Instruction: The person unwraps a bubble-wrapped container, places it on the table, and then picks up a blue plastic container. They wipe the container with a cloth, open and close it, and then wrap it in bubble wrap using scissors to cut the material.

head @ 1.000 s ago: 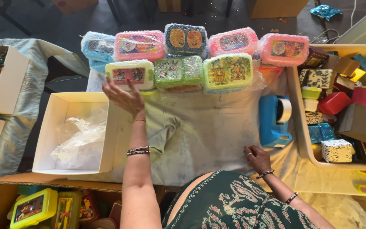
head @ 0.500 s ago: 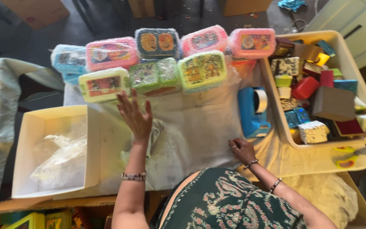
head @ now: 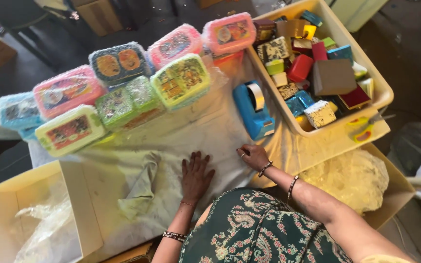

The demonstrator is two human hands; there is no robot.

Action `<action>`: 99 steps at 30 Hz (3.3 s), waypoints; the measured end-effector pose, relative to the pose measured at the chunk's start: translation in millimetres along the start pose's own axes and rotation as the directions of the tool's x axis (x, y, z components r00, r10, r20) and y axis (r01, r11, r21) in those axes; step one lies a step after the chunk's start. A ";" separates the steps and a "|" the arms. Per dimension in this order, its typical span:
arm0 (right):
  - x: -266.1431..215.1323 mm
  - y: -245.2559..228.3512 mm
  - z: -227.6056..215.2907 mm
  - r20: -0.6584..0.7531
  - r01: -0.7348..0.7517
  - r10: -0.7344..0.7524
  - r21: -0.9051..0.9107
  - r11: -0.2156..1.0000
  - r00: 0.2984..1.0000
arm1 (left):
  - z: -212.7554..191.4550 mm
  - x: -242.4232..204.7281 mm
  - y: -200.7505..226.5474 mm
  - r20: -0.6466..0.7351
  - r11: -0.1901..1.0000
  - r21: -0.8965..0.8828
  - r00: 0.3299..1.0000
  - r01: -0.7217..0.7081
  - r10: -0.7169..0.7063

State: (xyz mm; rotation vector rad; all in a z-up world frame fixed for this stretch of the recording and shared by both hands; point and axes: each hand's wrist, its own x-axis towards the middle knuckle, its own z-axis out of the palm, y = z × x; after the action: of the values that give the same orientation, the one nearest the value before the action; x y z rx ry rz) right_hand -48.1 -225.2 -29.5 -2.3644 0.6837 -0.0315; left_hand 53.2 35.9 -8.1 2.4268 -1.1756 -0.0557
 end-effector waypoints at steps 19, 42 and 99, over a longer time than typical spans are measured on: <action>-33.4 17.8 -29.4 0.124 0.057 -0.089 0.236 0.970 0.988 | 9.4 -4.4 7.2 -0.047 0.999 -0.006 0.997 0.053 -0.053; -181.6 413.2 -93.0 -0.263 -0.876 0.839 -0.056 0.480 0.476 | 45.8 -3.9 36.7 -0.140 0.928 0.068 0.925 0.366 -0.354; -53.0 22.2 -22.4 0.102 0.619 -0.633 -0.378 0.688 0.767 | -93.5 -488.9 -79.4 -0.521 -0.461 -0.564 -0.728 0.685 -0.445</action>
State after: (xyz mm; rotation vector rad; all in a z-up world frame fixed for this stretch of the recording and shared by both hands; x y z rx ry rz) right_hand -108.5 -227.3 -17.5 -2.8897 -0.1745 -0.2608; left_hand -179.2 482.7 -30.2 2.0602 2.0180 0.6523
